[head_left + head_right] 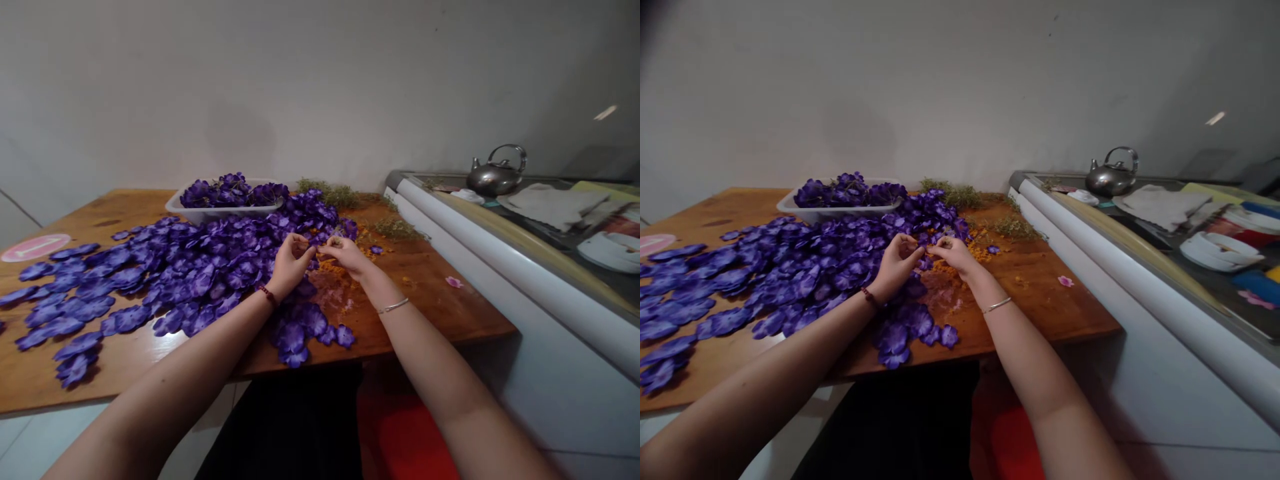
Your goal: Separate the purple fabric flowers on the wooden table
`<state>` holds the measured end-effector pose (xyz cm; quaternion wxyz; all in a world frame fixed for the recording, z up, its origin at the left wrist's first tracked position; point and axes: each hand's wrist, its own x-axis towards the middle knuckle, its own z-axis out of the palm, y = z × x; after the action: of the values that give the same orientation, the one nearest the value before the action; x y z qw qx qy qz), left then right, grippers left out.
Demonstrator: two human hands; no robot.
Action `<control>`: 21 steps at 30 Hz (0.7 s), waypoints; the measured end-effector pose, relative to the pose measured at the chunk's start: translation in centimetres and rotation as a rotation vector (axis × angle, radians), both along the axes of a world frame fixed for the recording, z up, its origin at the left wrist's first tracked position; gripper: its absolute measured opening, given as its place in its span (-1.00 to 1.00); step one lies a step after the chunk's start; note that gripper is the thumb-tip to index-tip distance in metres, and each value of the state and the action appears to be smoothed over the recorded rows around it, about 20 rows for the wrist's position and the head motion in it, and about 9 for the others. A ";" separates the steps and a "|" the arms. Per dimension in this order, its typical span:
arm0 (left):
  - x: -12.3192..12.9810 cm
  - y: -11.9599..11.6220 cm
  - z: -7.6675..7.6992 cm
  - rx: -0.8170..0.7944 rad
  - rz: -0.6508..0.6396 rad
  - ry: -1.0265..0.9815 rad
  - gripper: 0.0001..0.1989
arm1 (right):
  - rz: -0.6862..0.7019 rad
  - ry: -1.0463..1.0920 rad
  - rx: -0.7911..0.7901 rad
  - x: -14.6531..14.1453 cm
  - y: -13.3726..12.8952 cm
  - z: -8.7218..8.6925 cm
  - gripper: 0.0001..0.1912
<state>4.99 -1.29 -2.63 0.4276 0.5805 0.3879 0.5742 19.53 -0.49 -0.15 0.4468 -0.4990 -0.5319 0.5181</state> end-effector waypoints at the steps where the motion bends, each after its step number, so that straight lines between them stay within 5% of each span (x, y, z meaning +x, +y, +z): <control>1: 0.0 0.0 0.0 0.020 0.014 0.002 -0.72 | -0.005 -0.047 0.013 0.0 0.1 -0.2 -0.78; 9: -0.2 -0.8 1.0 0.200 0.095 0.150 -0.80 | 0.041 -0.690 0.263 -0.3 0.1 -1.1 -0.92; 21: -0.3 -0.9 0.9 0.188 0.176 0.360 -0.83 | 0.083 -0.727 0.359 -0.5 -0.2 -1.0 -0.95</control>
<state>4.69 -2.20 -1.72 0.2436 0.6747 0.4519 0.5302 19.07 -0.73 -1.13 0.2885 -0.5419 -0.7569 0.2242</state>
